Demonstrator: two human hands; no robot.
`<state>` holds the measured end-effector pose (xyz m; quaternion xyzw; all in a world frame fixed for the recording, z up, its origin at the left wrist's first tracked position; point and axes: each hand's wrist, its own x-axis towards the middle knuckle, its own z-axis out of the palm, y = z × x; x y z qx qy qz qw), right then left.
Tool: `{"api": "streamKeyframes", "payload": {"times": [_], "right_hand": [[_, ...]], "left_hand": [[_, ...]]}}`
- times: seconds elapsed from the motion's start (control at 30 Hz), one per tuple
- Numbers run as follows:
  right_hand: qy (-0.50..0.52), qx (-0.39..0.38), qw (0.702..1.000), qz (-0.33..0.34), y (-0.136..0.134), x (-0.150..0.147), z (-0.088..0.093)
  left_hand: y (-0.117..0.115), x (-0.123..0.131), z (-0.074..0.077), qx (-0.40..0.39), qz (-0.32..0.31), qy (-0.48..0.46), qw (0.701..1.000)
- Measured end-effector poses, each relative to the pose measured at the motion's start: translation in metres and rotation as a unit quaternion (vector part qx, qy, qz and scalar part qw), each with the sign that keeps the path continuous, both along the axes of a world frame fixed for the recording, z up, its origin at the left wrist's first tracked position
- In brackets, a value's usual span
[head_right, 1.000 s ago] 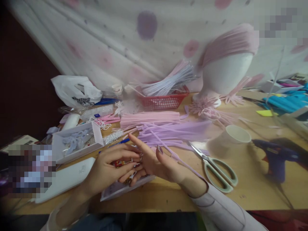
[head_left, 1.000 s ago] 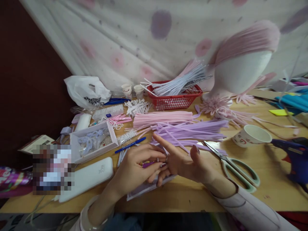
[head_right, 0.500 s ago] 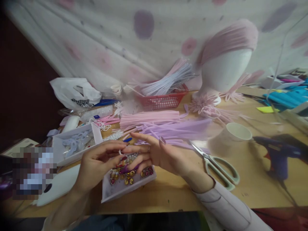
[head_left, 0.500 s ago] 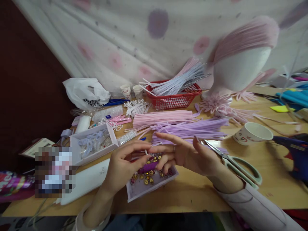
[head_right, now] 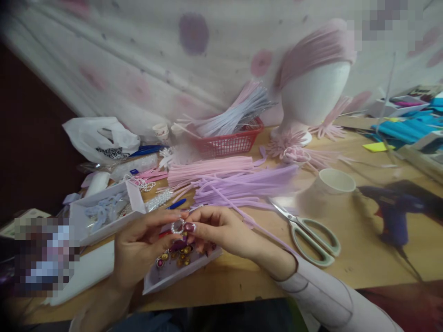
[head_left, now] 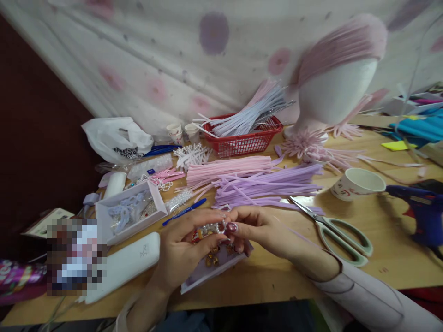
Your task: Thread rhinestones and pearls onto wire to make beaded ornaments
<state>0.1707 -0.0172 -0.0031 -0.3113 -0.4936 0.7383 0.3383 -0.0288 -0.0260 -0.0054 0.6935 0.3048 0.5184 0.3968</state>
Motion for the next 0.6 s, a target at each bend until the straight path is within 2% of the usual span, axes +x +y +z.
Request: {"api": "streamKeyframes", "payload": {"times": [0.2,0.3,0.37,0.43,0.53,0.6], "right_hand": [[0.022,-0.008,1.0,-0.02,0.0,-0.003,-0.003],[-0.006,0.04,0.999,-0.018,0.004,0.008,0.0],[-0.071,0.104,0.991,-0.034,0.008,0.026,0.003],[-0.171,0.162,0.969,-0.069,0.009,0.052,0.005],[-0.301,0.174,0.936,-0.052,0.005,0.088,0.007],[-0.379,0.181,0.906,-0.047,-0.002,0.102,0.007]], "left_hand": [[-0.001,-0.001,-0.005,-0.033,0.029,0.023,0.999],[-0.002,-0.006,-0.001,-0.031,0.039,0.045,0.998],[-0.004,-0.009,0.002,-0.03,0.067,0.054,0.996],[-0.005,-0.013,0.003,-0.032,0.086,0.057,0.994],[-0.006,-0.019,0.0,-0.023,0.128,0.059,0.99],[-0.005,-0.024,-0.004,-0.03,0.154,0.097,0.983]]}}
